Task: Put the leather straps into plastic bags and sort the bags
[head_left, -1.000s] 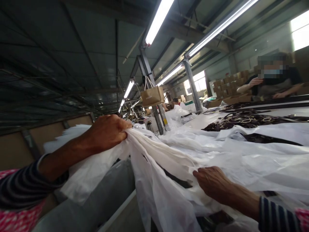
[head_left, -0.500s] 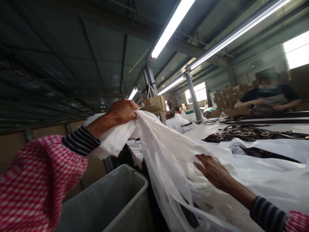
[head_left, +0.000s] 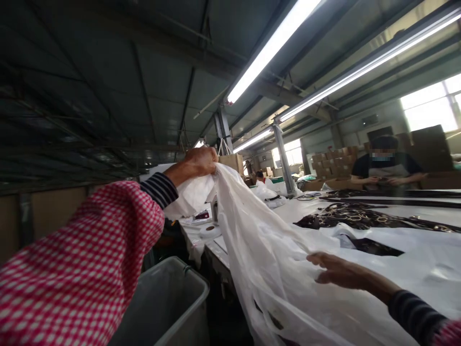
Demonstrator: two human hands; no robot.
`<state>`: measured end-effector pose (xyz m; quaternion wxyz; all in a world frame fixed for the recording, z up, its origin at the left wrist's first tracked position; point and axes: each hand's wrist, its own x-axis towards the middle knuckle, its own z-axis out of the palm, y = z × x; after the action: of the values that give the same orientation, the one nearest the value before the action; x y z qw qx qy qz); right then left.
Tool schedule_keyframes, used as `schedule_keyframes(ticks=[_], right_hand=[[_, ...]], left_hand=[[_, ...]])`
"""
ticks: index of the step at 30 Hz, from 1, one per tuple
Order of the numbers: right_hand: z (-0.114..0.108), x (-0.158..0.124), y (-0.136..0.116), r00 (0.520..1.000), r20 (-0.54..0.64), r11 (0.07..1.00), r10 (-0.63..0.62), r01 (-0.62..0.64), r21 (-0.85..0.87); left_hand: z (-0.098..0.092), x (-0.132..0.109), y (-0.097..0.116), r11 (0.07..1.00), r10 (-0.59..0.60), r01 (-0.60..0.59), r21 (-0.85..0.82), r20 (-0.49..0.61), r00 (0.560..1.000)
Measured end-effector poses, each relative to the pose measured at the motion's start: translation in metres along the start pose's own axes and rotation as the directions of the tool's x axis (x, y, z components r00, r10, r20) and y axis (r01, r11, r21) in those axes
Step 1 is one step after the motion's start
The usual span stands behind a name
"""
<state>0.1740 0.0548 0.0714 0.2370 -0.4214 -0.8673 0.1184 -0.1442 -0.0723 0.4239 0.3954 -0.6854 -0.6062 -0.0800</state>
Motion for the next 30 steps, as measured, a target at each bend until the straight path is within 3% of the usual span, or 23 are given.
schedule_keyframes(ticks=[1, 3, 4, 6, 9, 11, 12, 15, 18, 21, 27, 30], right_hand=[[-0.015, -0.007, -0.013, 0.996, 0.083, 0.995, 0.044, -0.052, 0.09], [-0.041, -0.022, -0.046, 0.987, 0.148, 0.991, 0.062, -0.078, 0.105], [-0.05, -0.031, -0.063, 0.991, 0.126, 0.997, 0.044, -0.053, 0.065], [-0.054, -0.051, -0.097, 0.999, -0.04, 0.999, -0.034, 0.032, -0.032], [-0.02, -0.073, -0.147, 0.914, -0.329, 0.97, -0.238, 0.205, -0.131], [0.02, -0.075, -0.177, 0.851, -0.338, 0.91, -0.403, 0.335, -0.242], [0.041, -0.071, -0.189, 0.797, -0.345, 0.858, -0.496, 0.389, -0.335], [0.087, -0.042, -0.208, 0.761, -0.414, 0.82, -0.5, 0.26, -0.51], [0.089, -0.012, -0.199, 0.789, -0.459, 0.804, -0.408, 0.071, -0.591], [0.059, -0.004, -0.174, 0.85, -0.416, 0.761, -0.322, -0.029, -0.648], [0.005, -0.026, -0.097, 0.918, -0.383, 0.738, -0.102, -0.188, -0.648], [-0.014, -0.044, -0.071, 0.949, -0.307, 0.827, 0.07, -0.227, -0.514]], left_hand=[[0.0, 0.003, 0.002, 1.0, -0.015, 0.015, -0.004, 0.011, 1.0], [0.0, 0.01, 0.005, 0.999, -0.042, 0.043, -0.013, 0.027, 0.999], [0.0, 0.012, 0.007, 0.998, -0.052, 0.053, -0.018, 0.03, 0.998], [0.0, 0.017, 0.01, 0.998, -0.062, 0.063, -0.031, 0.028, 0.998], [-0.003, 0.023, 0.017, 0.997, -0.054, 0.054, -0.055, 0.004, 0.999], [-0.008, 0.027, 0.023, 0.996, -0.057, 0.056, -0.071, -0.017, 0.998], [-0.013, 0.029, 0.027, 0.995, -0.065, 0.063, -0.078, -0.027, 0.997], [-0.029, 0.034, 0.036, 0.992, -0.092, 0.087, -0.091, -0.053, 0.994], [-0.042, 0.039, 0.04, 0.993, -0.102, 0.095, -0.076, -0.096, 0.99], [-0.046, 0.041, 0.038, 0.993, -0.106, 0.099, -0.063, -0.128, 0.986], [-0.041, 0.042, 0.033, 0.993, -0.115, 0.109, -0.04, -0.174, 0.978], [-0.04, 0.041, 0.036, 0.995, -0.091, 0.085, -0.046, -0.155, 0.984]])
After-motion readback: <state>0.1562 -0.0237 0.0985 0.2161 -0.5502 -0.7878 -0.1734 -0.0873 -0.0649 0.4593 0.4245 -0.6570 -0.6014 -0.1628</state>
